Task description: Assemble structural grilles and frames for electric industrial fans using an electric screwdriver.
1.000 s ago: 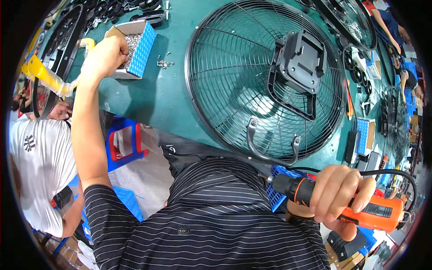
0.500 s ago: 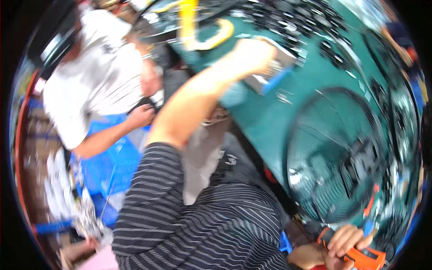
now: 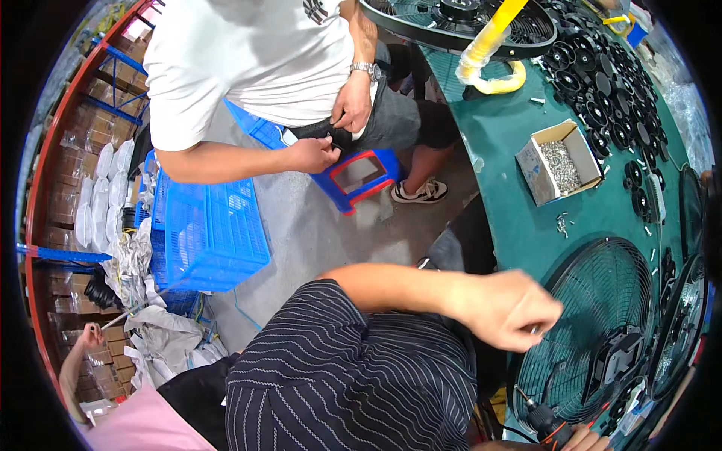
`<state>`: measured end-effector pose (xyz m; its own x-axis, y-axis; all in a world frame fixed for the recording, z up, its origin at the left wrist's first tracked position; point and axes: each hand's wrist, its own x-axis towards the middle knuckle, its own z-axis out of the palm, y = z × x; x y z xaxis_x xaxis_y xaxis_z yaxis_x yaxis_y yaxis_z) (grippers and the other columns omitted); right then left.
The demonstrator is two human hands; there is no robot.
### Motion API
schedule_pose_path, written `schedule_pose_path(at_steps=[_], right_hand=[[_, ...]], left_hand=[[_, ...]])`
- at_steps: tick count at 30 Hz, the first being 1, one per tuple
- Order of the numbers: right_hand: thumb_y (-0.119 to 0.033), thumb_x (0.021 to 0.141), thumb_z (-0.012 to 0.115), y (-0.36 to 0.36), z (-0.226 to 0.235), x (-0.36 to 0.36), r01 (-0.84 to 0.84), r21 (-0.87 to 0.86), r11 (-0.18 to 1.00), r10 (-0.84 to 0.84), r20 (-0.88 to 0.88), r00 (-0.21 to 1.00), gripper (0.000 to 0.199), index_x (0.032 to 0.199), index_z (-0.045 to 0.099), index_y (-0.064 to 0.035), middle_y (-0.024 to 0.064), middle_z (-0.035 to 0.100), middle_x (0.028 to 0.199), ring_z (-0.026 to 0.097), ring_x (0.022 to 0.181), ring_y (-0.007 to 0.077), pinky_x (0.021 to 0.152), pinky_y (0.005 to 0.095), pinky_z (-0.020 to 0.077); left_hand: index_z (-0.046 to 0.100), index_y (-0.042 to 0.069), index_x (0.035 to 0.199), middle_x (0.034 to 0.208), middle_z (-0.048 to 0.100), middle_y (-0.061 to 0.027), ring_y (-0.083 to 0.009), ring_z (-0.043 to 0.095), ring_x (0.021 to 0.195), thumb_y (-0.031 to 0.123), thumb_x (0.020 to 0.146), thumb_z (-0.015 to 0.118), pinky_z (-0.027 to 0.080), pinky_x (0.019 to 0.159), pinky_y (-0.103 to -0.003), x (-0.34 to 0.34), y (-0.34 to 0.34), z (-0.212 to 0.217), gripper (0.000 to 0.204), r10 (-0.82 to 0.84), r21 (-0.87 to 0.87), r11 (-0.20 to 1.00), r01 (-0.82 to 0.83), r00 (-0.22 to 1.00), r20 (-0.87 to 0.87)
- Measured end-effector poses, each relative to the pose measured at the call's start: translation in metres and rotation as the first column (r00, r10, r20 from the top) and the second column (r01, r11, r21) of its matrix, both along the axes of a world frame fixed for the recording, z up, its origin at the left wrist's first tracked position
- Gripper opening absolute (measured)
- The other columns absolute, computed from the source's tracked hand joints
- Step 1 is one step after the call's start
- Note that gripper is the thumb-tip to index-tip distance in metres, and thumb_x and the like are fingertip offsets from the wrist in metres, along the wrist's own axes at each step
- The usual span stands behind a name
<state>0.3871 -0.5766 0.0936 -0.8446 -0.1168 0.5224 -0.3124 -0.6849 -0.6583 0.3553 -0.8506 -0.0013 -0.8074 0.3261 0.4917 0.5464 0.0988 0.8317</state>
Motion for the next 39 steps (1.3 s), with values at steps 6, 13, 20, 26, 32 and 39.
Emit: schedule_pose_path(at_steps=[6, 13, 20, 26, 32, 39], right_hand=[[-0.035, 0.091, 0.065, -0.016, 0.007, -0.005, 0.011, -0.074, 0.997, -0.011, 0.004, 1.000, 0.050, 0.125, 0.050, -0.0024, 0.0063, 0.050, 0.083, 0.050, 0.063, 0.0164, 0.059, 0.0311, 0.0427], [-0.026, 0.094, 0.063, -0.019, 0.003, -0.009, 0.237, -0.163, 0.958, -0.231, 0.054, 0.971, 0.041, 0.118, 0.046, 0.0013, 0.0051, 0.054, 0.080, 0.056, 0.056, 0.0125, 0.049, 0.0261, 0.0470], [-0.031, 0.096, 0.061, -0.024, 0.000, -0.013, 0.197, -0.050, 0.979, -0.196, 0.035, 0.980, 0.043, 0.123, 0.043, -0.0030, 0.0066, 0.057, 0.084, 0.061, 0.062, 0.0144, 0.050, 0.0248, 0.0516], [-0.032, 0.096, 0.060, -0.025, -0.001, -0.018, 0.183, -0.026, 0.983, -0.182, 0.042, 0.982, 0.043, 0.123, 0.042, -0.0036, 0.0067, 0.058, 0.084, 0.062, 0.063, 0.0149, 0.051, 0.0251, 0.0522], [-0.031, 0.095, 0.061, -0.027, 0.002, -0.028, 0.087, 0.070, 0.994, -0.090, 0.040, 0.995, 0.038, 0.117, 0.043, -0.0062, 0.0063, 0.059, 0.082, 0.062, 0.061, 0.0152, 0.051, 0.0267, 0.0522], [-0.029, 0.094, 0.064, -0.040, 0.007, -0.042, 0.037, 0.130, 0.991, -0.051, 0.106, 0.993, 0.036, 0.115, 0.044, -0.0074, 0.0059, 0.059, 0.079, 0.061, 0.056, 0.0153, 0.051, 0.0272, 0.0522]], left_hand=[[0.053, 0.005, 0.084, 0.073, 0.056, -0.0105, -0.0321, 0.059, 0.065, 0.018, 0.090, 0.066, 0.045, 0.055, -0.041, 0.036, 0.019, -0.013, 0.019, -0.142, 0.064, 0.988, 0.139, 0.989, 0.036], [0.066, 0.004, 0.089, 0.083, 0.067, -0.0075, -0.0220, 0.065, 0.063, 0.010, 0.074, 0.081, 0.048, 0.051, -0.032, 0.021, 0.023, -0.016, 0.022, -0.120, 0.003, 0.993, 0.122, 0.985, -0.127], [0.064, 0.004, 0.086, 0.080, 0.064, -0.0053, -0.0193, 0.060, 0.058, 0.010, 0.073, 0.080, 0.047, 0.048, -0.030, 0.014, 0.024, -0.014, 0.022, -0.164, -0.053, 0.986, 0.158, 0.979, -0.122], [0.063, 0.004, 0.086, 0.078, 0.062, -0.0049, -0.0183, 0.060, 0.058, 0.012, 0.073, 0.080, 0.046, 0.047, -0.029, 0.011, 0.023, -0.015, 0.023, -0.164, -0.045, 0.986, 0.159, 0.975, -0.151], [0.062, 0.004, 0.084, 0.076, 0.061, -0.0050, -0.0200, 0.060, 0.059, 0.011, 0.076, 0.077, 0.046, 0.048, -0.031, 0.006, 0.019, -0.018, 0.019, -0.249, -0.044, 0.968, 0.247, 0.965, -0.083], [0.060, 0.003, 0.083, 0.077, 0.062, -0.0073, -0.0244, 0.061, 0.061, 0.007, 0.083, 0.071, 0.046, 0.049, -0.034, 0.002, 0.016, -0.024, 0.012, -0.391, 0.123, 0.918, 0.377, 0.911, 0.129]])
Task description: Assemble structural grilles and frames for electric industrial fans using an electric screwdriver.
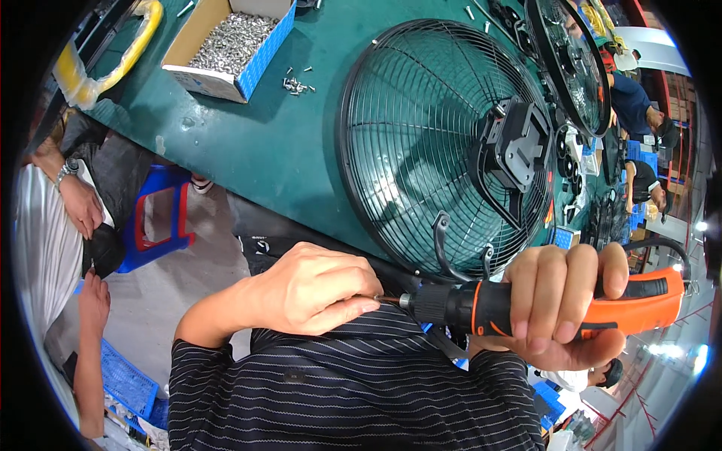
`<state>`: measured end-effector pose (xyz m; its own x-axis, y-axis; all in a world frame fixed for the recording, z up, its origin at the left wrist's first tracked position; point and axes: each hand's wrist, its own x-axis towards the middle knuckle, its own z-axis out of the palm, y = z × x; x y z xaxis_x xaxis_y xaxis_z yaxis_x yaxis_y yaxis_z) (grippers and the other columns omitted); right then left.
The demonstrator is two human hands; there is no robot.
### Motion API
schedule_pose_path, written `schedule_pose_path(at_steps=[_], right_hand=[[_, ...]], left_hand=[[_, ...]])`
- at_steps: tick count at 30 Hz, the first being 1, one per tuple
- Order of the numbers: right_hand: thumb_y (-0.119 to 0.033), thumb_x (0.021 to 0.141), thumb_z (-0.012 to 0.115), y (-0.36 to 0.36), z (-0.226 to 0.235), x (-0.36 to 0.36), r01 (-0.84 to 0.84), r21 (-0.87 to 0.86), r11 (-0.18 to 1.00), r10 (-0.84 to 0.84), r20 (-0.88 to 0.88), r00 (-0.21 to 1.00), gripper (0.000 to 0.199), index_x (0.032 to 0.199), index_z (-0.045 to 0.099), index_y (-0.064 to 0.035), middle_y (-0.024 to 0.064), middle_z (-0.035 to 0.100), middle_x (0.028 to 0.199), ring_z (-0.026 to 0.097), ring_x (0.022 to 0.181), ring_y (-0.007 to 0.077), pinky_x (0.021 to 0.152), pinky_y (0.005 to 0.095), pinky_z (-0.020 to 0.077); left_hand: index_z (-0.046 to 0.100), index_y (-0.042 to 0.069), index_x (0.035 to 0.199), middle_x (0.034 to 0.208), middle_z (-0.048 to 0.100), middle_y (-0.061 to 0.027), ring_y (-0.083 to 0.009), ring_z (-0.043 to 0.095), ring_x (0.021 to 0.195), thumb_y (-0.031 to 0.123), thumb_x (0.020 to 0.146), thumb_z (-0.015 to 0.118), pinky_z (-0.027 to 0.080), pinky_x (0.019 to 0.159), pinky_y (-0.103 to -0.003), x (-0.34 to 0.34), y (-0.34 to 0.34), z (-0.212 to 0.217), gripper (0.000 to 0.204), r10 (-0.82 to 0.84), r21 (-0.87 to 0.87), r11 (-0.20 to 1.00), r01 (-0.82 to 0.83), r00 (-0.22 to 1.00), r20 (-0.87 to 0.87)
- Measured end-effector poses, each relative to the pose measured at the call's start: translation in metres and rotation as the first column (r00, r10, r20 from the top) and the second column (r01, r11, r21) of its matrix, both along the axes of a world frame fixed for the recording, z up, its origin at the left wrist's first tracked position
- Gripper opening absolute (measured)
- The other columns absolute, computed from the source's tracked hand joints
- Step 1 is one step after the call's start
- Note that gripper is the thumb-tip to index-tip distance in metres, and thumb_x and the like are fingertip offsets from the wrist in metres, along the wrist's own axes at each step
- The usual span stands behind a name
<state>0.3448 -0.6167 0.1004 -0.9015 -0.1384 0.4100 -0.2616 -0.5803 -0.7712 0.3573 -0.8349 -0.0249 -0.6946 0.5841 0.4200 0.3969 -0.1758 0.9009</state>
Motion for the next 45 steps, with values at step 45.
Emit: schedule_pose_path(at_steps=[45], right_hand=[[-0.027, 0.091, 0.068, -0.070, -0.039, -0.075, 0.101, 0.430, 0.897, -0.058, -0.114, 0.992, 0.047, 0.128, 0.052, -0.0030, 0.0065, 0.056, 0.085, 0.057, 0.061, 0.0161, 0.054, 0.0277, 0.0501]], left_hand=[[0.050, 0.011, 0.073, 0.084, 0.050, -0.0046, -0.0287, 0.054, 0.084, 0.035, 0.056, 0.086, 0.034, 0.078, -0.040, -0.089, -0.031, -0.036, 0.047, 0.561, -0.416, 0.707, -0.572, 0.812, -0.163]])
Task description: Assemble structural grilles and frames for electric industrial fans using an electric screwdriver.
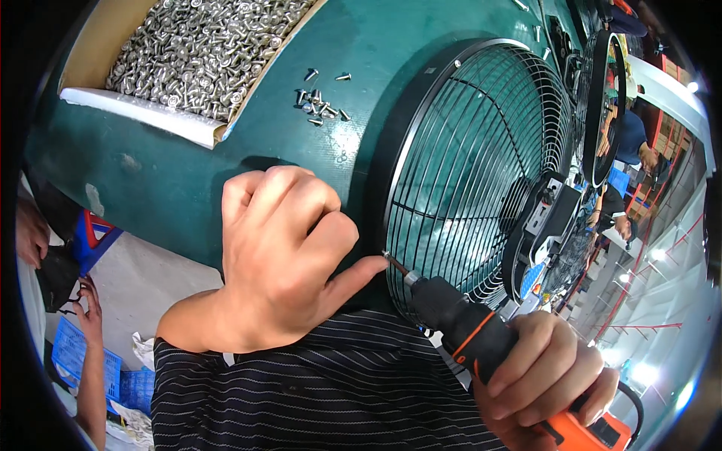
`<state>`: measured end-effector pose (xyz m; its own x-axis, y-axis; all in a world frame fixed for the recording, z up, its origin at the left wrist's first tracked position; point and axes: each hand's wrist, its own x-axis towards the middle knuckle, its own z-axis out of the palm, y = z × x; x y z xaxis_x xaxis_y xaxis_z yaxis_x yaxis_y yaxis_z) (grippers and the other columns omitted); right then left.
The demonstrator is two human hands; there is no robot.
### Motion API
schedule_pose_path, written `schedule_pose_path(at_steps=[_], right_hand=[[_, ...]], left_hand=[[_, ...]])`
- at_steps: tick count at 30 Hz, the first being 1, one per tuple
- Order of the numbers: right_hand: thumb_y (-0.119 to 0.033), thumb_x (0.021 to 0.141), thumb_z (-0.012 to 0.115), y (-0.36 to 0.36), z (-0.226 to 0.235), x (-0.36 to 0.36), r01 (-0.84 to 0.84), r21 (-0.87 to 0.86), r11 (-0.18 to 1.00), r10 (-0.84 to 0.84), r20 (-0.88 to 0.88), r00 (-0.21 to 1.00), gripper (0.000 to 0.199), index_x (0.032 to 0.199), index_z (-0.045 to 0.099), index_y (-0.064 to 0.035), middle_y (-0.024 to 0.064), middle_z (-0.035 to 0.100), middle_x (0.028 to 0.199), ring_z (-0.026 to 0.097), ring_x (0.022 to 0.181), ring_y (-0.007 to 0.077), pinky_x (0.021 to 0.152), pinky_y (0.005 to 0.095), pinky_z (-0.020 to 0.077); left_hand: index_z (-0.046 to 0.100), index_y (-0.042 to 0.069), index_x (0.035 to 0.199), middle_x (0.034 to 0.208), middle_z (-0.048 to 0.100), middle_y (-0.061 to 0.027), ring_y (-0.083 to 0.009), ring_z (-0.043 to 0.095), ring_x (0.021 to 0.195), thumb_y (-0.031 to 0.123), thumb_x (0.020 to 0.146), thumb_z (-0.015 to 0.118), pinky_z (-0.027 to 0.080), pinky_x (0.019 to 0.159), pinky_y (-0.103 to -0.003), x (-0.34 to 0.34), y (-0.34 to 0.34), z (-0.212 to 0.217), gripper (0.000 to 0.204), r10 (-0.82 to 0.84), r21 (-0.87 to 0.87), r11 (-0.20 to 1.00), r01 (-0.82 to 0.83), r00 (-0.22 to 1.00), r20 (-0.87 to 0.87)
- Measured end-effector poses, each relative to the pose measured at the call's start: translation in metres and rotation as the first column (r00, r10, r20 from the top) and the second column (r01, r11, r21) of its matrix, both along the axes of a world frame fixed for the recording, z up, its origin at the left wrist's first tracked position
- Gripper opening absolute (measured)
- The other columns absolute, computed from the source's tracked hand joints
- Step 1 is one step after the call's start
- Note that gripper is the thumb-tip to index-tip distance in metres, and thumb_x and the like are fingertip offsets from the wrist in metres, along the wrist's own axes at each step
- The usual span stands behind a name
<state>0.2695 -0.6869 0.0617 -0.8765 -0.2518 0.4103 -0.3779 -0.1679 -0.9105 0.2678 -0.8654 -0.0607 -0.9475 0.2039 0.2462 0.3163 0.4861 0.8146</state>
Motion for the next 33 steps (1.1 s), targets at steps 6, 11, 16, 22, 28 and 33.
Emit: schedule_pose_path(at_steps=[6, 11, 16, 22, 28, 33], right_hand=[[-0.022, 0.088, 0.072, 0.004, -0.001, 0.001, -0.107, -0.009, 0.994, 0.107, -0.038, 0.994, 0.042, 0.122, 0.055, -0.0027, 0.0062, 0.060, 0.077, 0.059, 0.058, 0.0155, 0.053, 0.0273, 0.0523], [-0.014, 0.094, 0.059, 0.021, -0.010, -0.016, -0.331, -0.098, 0.939, 0.324, -0.081, 0.943, 0.020, 0.107, 0.049, -0.0029, 0.0126, 0.061, 0.074, 0.064, 0.060, 0.0225, 0.054, 0.0349, 0.0561], [-0.012, 0.092, 0.060, 0.010, -0.005, -0.006, -0.211, -0.071, 0.975, 0.207, -0.059, 0.977, 0.021, 0.107, 0.051, -0.0015, 0.0121, 0.060, 0.072, 0.063, 0.060, 0.0226, 0.053, 0.0340, 0.0556], [-0.017, 0.089, 0.071, 0.001, -0.007, -0.007, -0.087, -0.033, 0.996, 0.086, -0.019, 0.996, 0.035, 0.118, 0.055, -0.0027, 0.0059, 0.060, 0.076, 0.060, 0.059, 0.0162, 0.053, 0.0271, 0.0534], [-0.013, 0.092, 0.059, 0.009, -0.005, -0.026, -0.267, -0.068, 0.961, 0.269, 0.033, 0.962, 0.019, 0.105, 0.051, -0.0009, 0.0119, 0.058, 0.075, 0.060, 0.059, 0.0232, 0.053, 0.0332, 0.0529], [-0.007, 0.096, 0.052, 0.014, 0.000, -0.039, -0.364, -0.075, 0.929, 0.370, 0.125, 0.920, 0.012, 0.087, 0.051, 0.0011, 0.0173, 0.060, 0.068, 0.063, 0.053, 0.0278, 0.049, 0.0387, 0.0549]], left_hand=[[0.050, 0.012, 0.075, 0.083, 0.050, -0.0037, -0.0279, 0.054, 0.083, 0.037, 0.061, 0.084, 0.033, 0.078, -0.040, -0.001, -0.001, -0.003, 0.045, -0.017, 0.009, 1.000, 0.017, 1.000, -0.019], [0.050, 0.012, 0.076, 0.083, 0.050, -0.0036, -0.0278, 0.054, 0.083, 0.038, 0.061, 0.083, 0.033, 0.077, -0.039, -0.001, 0.000, -0.004, 0.045, -0.022, -0.006, 1.000, 0.022, 1.000, -0.021], [0.049, 0.012, 0.075, 0.082, 0.050, -0.0036, -0.0279, 0.054, 0.083, 0.039, 0.060, 0.084, 0.033, 0.077, -0.039, -0.002, 0.000, -0.003, 0.046, -0.012, -0.001, 1.000, 0.012, 0.999, -0.039], [0.050, 0.011, 0.070, 0.082, 0.050, -0.0035, -0.0276, 0.054, 0.083, 0.039, 0.057, 0.085, 0.033, 0.078, -0.040, -0.002, 0.000, 0.000, 0.046, -0.020, -0.017, 1.000, 0.020, 1.000, -0.003], [0.050, 0.012, 0.070, 0.082, 0.051, -0.0033, -0.0271, 0.054, 0.084, 0.038, 0.059, 0.084, 0.034, 0.079, -0.040, -0.001, 0.000, -0.001, 0.045, -0.010, -0.015, 1.000, 0.011, 1.000, 0.007], [0.050, 0.012, 0.072, 0.082, 0.051, -0.0033, -0.0268, 0.055, 0.085, 0.039, 0.059, 0.083, 0.034, 0.080, -0.040, 0.000, 0.000, -0.003, 0.045, -0.003, -0.009, 1.000, 0.003, 1.000, -0.006]])
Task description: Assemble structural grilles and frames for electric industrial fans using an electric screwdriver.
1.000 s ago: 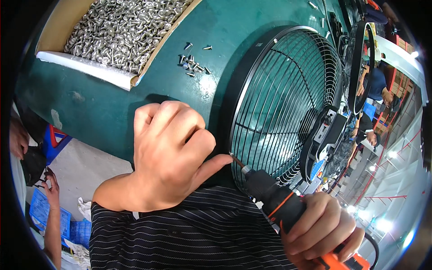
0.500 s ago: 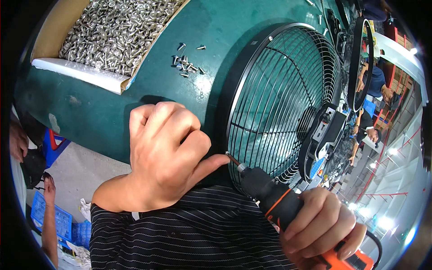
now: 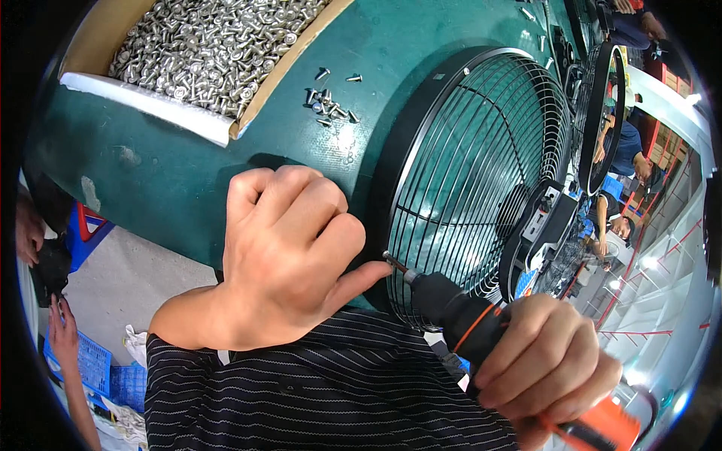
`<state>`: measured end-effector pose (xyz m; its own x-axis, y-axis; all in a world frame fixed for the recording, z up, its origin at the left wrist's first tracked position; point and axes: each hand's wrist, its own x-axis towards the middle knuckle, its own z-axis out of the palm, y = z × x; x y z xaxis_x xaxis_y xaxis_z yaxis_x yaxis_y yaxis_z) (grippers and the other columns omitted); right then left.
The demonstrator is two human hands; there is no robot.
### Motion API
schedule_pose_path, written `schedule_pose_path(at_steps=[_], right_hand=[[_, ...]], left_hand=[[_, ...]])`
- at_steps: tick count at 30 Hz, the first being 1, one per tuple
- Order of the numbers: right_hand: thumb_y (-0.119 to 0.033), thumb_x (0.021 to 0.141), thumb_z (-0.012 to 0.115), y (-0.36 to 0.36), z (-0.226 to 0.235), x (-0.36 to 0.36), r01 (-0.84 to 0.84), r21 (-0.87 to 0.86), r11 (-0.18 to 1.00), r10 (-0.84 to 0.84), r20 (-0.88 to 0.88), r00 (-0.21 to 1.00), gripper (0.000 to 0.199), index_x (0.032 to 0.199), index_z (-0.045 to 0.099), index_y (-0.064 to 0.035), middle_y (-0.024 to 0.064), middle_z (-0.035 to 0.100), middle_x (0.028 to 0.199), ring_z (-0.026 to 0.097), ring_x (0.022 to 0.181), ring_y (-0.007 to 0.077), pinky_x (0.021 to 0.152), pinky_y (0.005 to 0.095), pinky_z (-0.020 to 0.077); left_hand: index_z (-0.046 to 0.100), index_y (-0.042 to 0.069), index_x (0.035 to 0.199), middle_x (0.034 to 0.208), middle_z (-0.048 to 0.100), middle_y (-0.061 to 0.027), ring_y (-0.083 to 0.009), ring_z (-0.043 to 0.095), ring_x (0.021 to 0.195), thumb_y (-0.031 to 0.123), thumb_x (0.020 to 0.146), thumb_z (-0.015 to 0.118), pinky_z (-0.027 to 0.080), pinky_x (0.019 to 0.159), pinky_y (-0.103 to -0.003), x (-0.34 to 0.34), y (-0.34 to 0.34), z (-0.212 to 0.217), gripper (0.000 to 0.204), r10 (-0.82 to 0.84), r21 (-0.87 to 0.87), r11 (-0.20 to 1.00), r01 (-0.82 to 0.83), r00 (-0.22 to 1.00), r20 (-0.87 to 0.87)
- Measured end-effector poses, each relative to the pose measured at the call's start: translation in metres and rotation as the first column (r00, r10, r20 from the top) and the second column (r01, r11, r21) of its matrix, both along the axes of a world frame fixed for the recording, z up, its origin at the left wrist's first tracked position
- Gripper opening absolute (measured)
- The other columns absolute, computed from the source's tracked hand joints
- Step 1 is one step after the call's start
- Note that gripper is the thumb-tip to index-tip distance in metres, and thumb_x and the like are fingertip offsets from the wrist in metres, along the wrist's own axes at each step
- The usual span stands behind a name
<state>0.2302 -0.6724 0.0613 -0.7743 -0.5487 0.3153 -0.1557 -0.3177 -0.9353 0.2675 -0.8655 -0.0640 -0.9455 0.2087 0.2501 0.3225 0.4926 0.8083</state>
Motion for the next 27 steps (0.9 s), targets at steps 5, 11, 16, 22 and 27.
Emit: schedule_pose_path(at_steps=[5, 11, 16, 22, 27], right_hand=[[-0.016, 0.079, 0.082, -0.010, -0.001, -0.010, -0.110, 0.137, 0.984, 0.125, -0.107, 0.986, 0.050, 0.111, 0.046, -0.0040, 0.0081, 0.064, 0.076, 0.065, 0.058, 0.0187, 0.053, 0.0271, 0.0561], [0.000, 0.080, 0.074, -0.022, 0.002, 0.002, -0.058, 0.014, 0.998, 0.059, -0.115, 0.992, 0.022, 0.089, 0.053, 0.0020, 0.0132, 0.060, 0.074, 0.062, 0.057, 0.0241, 0.051, 0.0345, 0.0509], [-0.012, 0.075, 0.081, 0.001, 0.015, 0.007, -0.039, -0.022, 0.999, 0.037, -0.063, 0.997, 0.050, 0.115, 0.052, -0.0013, 0.0113, 0.058, 0.087, 0.058, 0.063, 0.0200, 0.057, 0.0332, 0.0474], [-0.020, 0.087, 0.072, 0.084, 0.081, 0.068, 0.391, -0.409, 0.825, -0.418, 0.025, 0.908, 0.036, 0.112, 0.051, -0.0047, 0.0024, 0.050, 0.082, 0.051, 0.062, 0.0113, 0.059, 0.0287, 0.0432], [-0.013, 0.088, 0.068, 0.180, 0.086, 0.142, 0.474, -0.629, 0.617, -0.505, 0.145, 0.851, 0.034, 0.114, 0.050, 0.0017, 0.0032, 0.046, 0.080, 0.048, 0.064, 0.0112, 0.061, 0.0268, 0.0412]], left_hand=[[0.051, 0.012, 0.072, 0.082, 0.052, -0.0031, -0.0269, 0.055, 0.087, 0.039, 0.060, 0.083, 0.035, 0.079, -0.041, -0.001, -0.001, -0.001, 0.044, 0.022, 0.010, 1.000, -0.022, 0.999, -0.026], [0.051, 0.011, 0.074, 0.080, 0.051, -0.0034, -0.0262, 0.053, 0.084, 0.037, 0.055, 0.085, 0.034, 0.077, -0.040, 0.004, -0.002, 0.001, 0.047, 0.053, 0.060, 0.997, -0.050, 0.997, -0.050], [0.051, 0.011, 0.075, 0.079, 0.050, -0.0043, -0.0264, 0.051, 0.081, 0.031, 0.051, 0.089, 0.034, 0.076, -0.039, 0.007, -0.002, 0.008, 0.049, 0.042, 0.014, 0.999, -0.040, 0.988, -0.146], [0.058, 0.008, 0.086, 0.093, 0.057, -0.0089, -0.0287, 0.056, 0.086, 0.034, 0.056, 0.090, 0.041, 0.078, -0.041, 0.027, 0.009, 0.036, 0.051, 0.012, 0.069, 0.998, 0.011, 0.942, -0.334], [0.063, 0.007, 0.102, 0.109, 0.062, -0.0104, -0.0254, 0.060, 0.098, 0.044, 0.068, 0.081, 0.047, 0.084, -0.040, 0.075, 0.069, 0.071, 0.053, -0.356, -0.138, 0.931, 0.339, 0.749, -0.560]])
